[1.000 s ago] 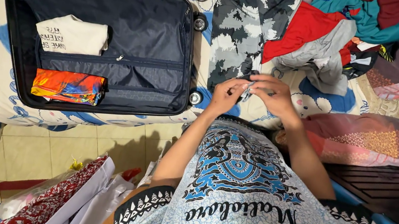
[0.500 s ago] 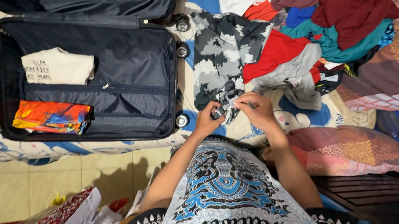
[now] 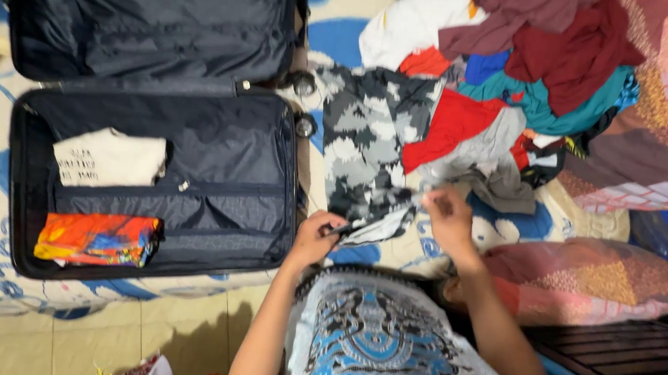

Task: The person folds various items of clothing by hand and organizes them inside an open suitcase on a bed.

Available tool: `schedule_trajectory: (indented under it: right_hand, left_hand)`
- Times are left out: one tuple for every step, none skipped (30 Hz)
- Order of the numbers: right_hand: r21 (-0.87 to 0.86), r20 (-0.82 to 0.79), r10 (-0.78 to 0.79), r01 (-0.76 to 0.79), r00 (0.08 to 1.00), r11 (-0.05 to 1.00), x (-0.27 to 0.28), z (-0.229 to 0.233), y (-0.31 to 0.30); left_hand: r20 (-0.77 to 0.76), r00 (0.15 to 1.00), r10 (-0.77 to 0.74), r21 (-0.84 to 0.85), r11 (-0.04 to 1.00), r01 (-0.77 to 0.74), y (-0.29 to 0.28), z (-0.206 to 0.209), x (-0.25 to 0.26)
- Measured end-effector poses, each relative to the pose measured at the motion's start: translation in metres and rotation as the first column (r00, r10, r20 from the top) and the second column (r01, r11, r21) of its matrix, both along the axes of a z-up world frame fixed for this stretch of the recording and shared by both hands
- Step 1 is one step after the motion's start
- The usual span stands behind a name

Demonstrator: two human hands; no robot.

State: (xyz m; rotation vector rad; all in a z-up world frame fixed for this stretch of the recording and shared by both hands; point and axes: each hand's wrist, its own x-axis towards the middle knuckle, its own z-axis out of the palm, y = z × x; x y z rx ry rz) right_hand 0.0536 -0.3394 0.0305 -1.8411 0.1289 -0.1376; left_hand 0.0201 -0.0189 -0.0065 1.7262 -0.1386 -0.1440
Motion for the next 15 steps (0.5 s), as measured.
schedule_trajectory:
  right_hand:
    - [0.018, -0.006, -0.013, 0.013, 1.000, 1.000, -0.005, -0.011, -0.002]
    - [0.035, -0.012, -0.025, 0.025, 1.000, 0.999, -0.009, -0.021, -0.002]
    - [0.123, 0.010, -0.012, 0.011, 1.000, 0.992, -0.011, -0.030, -0.001]
    - [0.209, 0.034, -0.001, -0.006, 0.999, 0.978, -0.013, -0.039, 0.000]
    - [0.185, -0.010, -0.021, 0.023, 1.000, 0.982, -0.018, -0.045, 0.001]
    - [0.160, -0.054, -0.043, 0.051, 0.998, 0.986, -0.023, -0.050, 0.004]
    - [0.180, -0.075, -0.050, 0.062, 0.996, 0.982, -0.028, -0.054, 0.006]
    - [0.199, -0.097, -0.055, 0.074, 0.994, 0.977, -0.031, -0.056, 0.009]
    - [0.202, -0.106, -0.063, 0.083, 0.992, 0.976, -0.036, -0.057, 0.010]
    - [0.206, -0.115, -0.070, 0.093, 0.991, 0.974, -0.038, -0.057, 0.012]
    - [0.214, -0.107, -0.059, 0.081, 0.993, 0.973, -0.040, -0.057, 0.015]
    - [0.232, -0.113, -0.067, 0.092, 0.991, 0.968, -0.041, -0.057, 0.018]
    - [0.248, -0.125, -0.075, 0.104, 0.989, 0.963, -0.045, -0.056, 0.020]
    - [0.255, -0.122, -0.063, 0.092, 0.991, 0.962, -0.047, -0.055, 0.022]
    - [0.281, -0.149, -0.071, 0.111, 0.986, 0.953, -0.050, -0.054, 0.023]
  left_hand:
    - [-0.257, 0.965, -0.048, -0.127, 0.992, 0.015, 0.011, 0.011, 0.001]
    - [-0.490, 0.863, -0.123, -0.249, 0.968, -0.003, 0.018, 0.022, 0.005]
    - [-0.475, 0.872, -0.119, -0.243, 0.970, 0.000, 0.022, 0.030, 0.010]
    - [-0.481, 0.858, -0.179, -0.239, 0.969, 0.069, 0.026, 0.035, 0.012]
    - [-0.494, 0.838, -0.233, -0.233, 0.964, 0.130, 0.032, 0.037, 0.010]
    - [-0.485, 0.845, -0.223, -0.225, 0.966, 0.127, 0.035, 0.034, 0.010]
    - [-0.492, 0.832, -0.257, -0.263, 0.955, 0.139, 0.037, 0.028, 0.010]
    - [-0.498, 0.817, -0.290, -0.300, 0.942, 0.152, 0.040, 0.020, 0.009]
    - [-0.492, 0.826, -0.274, -0.291, 0.946, 0.141, 0.045, 0.010, 0.005]
    - [-0.478, 0.800, -0.361, -0.345, 0.915, 0.207, 0.048, 0.000, 0.002]
    - [-0.460, 0.766, -0.449, -0.398, 0.876, 0.274, 0.052, -0.007, 0.000]
    - [-0.457, 0.775, -0.437, -0.388, 0.882, 0.269, 0.054, -0.011, -0.001]
    - [-0.533, 0.706, -0.467, -0.457, 0.861, 0.224, 0.054, -0.011, -0.004]
    - [-0.598, 0.628, -0.499, -0.520, 0.837, 0.170, 0.054, -0.008, -0.003]
    - [-0.599, 0.635, -0.488, -0.515, 0.842, 0.161, 0.055, 0.000, -0.001]
